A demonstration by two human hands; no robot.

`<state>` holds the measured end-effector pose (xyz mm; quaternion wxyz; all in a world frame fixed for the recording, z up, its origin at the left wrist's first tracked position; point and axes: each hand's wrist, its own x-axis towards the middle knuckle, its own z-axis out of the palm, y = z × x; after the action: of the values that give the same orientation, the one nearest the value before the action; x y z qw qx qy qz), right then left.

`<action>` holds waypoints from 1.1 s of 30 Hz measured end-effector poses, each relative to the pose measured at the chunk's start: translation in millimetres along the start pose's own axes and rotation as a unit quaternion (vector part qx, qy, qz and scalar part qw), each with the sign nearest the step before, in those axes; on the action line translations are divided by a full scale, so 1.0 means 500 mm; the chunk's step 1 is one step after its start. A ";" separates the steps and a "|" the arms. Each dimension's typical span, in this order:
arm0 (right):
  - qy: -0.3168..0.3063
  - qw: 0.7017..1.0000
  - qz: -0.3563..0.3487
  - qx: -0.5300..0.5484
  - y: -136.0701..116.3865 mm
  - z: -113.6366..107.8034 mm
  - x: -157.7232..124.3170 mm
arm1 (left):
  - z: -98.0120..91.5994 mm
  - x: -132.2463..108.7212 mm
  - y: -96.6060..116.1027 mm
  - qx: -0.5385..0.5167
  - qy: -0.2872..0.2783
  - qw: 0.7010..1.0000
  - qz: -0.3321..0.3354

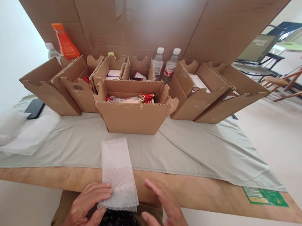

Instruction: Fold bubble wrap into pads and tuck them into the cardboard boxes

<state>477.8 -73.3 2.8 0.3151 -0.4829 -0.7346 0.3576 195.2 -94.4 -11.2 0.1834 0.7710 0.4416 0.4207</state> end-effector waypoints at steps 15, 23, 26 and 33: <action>-0.110 0.993 -0.035 0.034 -0.018 0.064 0.071 | 0.006 0.017 0.012 -0.033 0.057 0.984 -0.165; 0.014 0.999 0.037 0.026 -0.020 0.099 0.100 | 0.010 0.021 0.013 0.004 0.083 0.986 -0.148; 0.037 0.999 0.019 -0.010 -0.024 0.109 0.106 | 0.013 0.023 0.002 0.035 0.105 0.987 -0.112; 0.082 0.993 -0.047 -0.075 -0.024 0.115 0.095 | 0.015 0.047 -0.016 0.079 0.060 0.988 -0.121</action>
<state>409.5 -44.7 -13.0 0.3537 -0.4978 -0.7529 0.2455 203.1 -69.5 -9.4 0.1447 0.6973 0.5736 0.4049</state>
